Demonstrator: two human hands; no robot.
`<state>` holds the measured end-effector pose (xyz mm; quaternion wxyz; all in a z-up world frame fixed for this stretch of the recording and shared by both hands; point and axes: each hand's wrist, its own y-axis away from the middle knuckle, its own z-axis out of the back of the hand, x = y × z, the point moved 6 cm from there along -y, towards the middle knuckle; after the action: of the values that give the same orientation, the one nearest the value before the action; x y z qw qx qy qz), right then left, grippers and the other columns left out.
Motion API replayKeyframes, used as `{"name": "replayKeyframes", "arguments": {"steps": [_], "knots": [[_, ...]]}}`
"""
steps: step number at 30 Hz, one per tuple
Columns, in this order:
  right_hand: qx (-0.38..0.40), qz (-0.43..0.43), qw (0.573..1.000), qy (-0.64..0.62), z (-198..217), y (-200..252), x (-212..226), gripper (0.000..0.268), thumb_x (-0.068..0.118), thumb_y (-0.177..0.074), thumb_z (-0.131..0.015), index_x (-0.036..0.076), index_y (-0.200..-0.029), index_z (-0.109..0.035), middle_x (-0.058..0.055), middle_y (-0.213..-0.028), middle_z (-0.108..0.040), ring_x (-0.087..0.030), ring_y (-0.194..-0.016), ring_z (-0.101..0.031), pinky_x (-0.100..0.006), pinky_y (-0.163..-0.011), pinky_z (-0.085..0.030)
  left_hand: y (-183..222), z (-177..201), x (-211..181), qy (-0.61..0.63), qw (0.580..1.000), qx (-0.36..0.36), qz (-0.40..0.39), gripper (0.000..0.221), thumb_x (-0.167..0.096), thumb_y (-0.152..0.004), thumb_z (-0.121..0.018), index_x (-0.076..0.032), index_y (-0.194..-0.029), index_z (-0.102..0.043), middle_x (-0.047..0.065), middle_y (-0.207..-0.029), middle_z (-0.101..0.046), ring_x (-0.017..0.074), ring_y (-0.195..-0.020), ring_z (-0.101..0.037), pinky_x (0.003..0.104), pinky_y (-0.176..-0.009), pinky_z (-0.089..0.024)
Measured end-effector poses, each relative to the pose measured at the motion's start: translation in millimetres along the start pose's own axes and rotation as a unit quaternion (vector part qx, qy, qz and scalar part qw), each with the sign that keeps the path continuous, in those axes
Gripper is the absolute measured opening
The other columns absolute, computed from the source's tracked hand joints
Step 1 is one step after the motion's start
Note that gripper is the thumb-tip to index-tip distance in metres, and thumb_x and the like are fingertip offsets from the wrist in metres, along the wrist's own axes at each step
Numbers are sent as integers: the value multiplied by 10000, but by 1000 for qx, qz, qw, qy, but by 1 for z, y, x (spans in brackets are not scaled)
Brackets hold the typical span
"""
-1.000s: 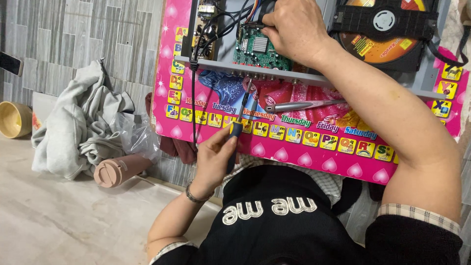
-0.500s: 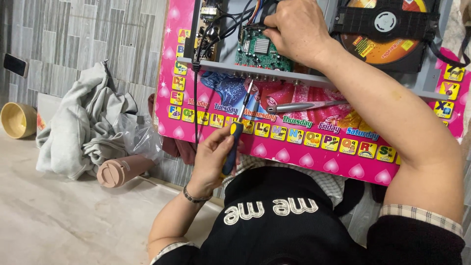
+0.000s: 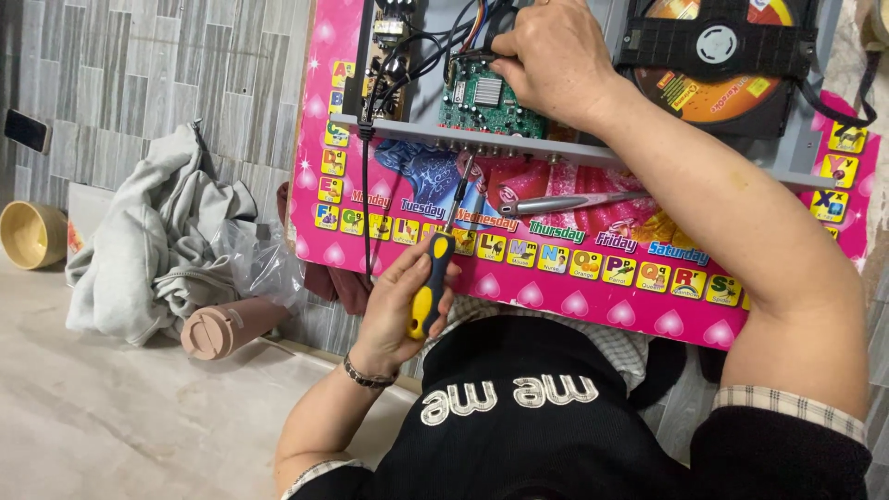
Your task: Disassembling an electronic device by removing screws from the back panel using a screwdriver
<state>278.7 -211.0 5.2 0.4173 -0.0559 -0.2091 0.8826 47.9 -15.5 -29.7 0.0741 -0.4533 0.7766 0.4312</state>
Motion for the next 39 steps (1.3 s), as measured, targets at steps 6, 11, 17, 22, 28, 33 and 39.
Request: {"name": "replayKeyframes", "arguments": {"steps": [6,11,17,22,28,33,39], "knots": [[-3,-15,1000,-21,-1,1,-2,112,218,-888,-793,112,-915,-816,-62,-783,-679,-236,-605,-622,-363,-626,-531,1,1,-15,-312,938,-39,-149,442,16,-948,-570,-4,-1389,-549,122,-1092,-678,106,-661,-567,226,-571,-498],[-3,-9,1000,-27,-1,0,-1,100,186,-869,-799,118,-937,-826,-49,-750,-704,-218,-707,-674,-364,-784,-544,0,5,-9,-71,997,-8,3,461,-129,-960,-549,-10,-1397,-462,204,-1025,-653,203,-670,-664,243,-428,-504],[-9,-19,999,-44,3,2,0,114,188,-879,-804,92,-937,-822,-64,-797,-692,-228,-609,-628,-350,-619,-531,-9,15,-3,-73,996,-44,-10,293,-114,-986,-560,8,-1252,-541,209,-981,-680,196,-583,-629,269,-381,-480],[-4,-21,999,-44,1,1,-1,106,187,-884,-802,93,-929,-822,-65,-796,-692,-228,-606,-628,-354,-630,-535,-6,10,-14,-278,948,-52,-145,279,-44,-941,-621,18,-1212,-600,136,-989,-698,153,-713,-645,239,-578,-506],[-4,-19,999,-46,2,0,0,105,179,-870,-804,93,-927,-823,-69,-772,-695,-235,-636,-643,-366,-670,-538,-4,6,-14,-300,944,-34,-132,389,19,-932,-566,-2,-1320,-537,117,-1049,-655,151,-738,-618,248,-606,-524],[-6,-19,999,-50,2,0,0,126,167,-858,-811,78,-947,-825,-77,-776,-711,-227,-624,-656,-350,-645,-550,1,2,1,-17,999,38,27,514,-97,-945,-562,94,-1411,-460,256,-1210,-632,210,-797,-643,257,-582,-553],[-4,-28,998,-54,-1,3,-1,120,178,-876,-803,94,-958,-828,-74,-821,-707,-227,-613,-640,-354,-603,-543,-9,16,10,-50,998,-32,-6,419,-78,-959,-575,6,-1368,-544,209,-1071,-676,170,-640,-623,240,-438,-512]]}}
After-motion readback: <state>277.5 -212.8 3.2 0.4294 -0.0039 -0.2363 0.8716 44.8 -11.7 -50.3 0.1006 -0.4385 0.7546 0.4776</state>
